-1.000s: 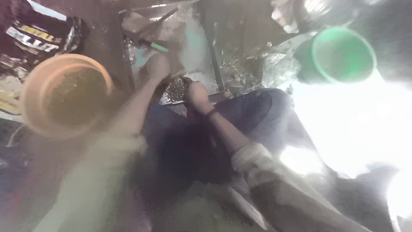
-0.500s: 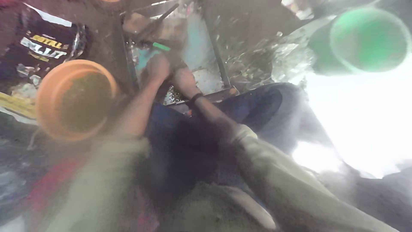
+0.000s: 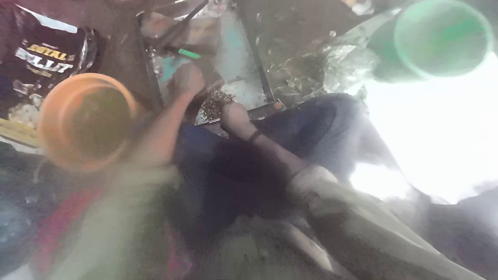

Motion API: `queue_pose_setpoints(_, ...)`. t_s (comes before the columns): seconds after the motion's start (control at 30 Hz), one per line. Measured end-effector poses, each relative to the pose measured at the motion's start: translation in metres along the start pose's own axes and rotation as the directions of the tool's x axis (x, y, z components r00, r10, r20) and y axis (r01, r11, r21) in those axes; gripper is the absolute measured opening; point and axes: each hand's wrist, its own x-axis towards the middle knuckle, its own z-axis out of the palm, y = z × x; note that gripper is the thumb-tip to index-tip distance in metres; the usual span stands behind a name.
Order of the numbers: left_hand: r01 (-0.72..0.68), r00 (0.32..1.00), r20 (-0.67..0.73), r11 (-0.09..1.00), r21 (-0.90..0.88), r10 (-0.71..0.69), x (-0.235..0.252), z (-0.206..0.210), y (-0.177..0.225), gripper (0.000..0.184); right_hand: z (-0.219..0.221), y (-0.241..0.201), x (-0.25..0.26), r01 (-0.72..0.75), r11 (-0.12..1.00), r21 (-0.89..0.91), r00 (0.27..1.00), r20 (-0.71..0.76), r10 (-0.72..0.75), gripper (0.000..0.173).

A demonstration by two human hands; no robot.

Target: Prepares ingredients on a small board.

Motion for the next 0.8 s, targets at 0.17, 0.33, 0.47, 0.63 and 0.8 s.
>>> queue_pose_setpoints(0.17, -0.223, 0.972, 0.081, 0.974, 0.029, 0.22, 0.043, 0.058, -0.006, 0.037, -0.03, 0.038, -0.003, -0.05, 0.99, 0.129, 0.994, -0.086, 0.062, 0.034)
queue_pose_setpoints(0.33, -0.378, 0.881, 0.309, 0.926, 0.007, 0.358, 0.004, 0.066, 0.03, 0.044, -0.043, 0.064, -0.009, -0.008, 0.943, 0.331, 0.976, -0.202, 0.08, 0.037)
queue_pose_setpoints(0.47, -0.379, 0.875, 0.308, 0.924, -0.046, 0.374, -0.006, 0.079, 0.04, 0.034, -0.054, 0.069, -0.011, -0.01, 0.916, 0.4, 0.966, -0.232, 0.112, 0.036)
queue_pose_setpoints(0.63, -0.218, 0.958, 0.18, 0.975, -0.043, 0.222, 0.017, 0.073, 0.067, 0.022, -0.067, 0.076, -0.013, 0.012, 0.885, 0.466, 0.953, -0.273, 0.13, 0.031)
queue_pose_setpoints(0.8, -0.149, 0.968, 0.202, 0.989, -0.014, 0.149, 0.041, 0.081, 0.118, 0.033, -0.07, 0.083, -0.015, 0.055, 0.851, 0.522, 0.939, -0.317, 0.134, 0.03)
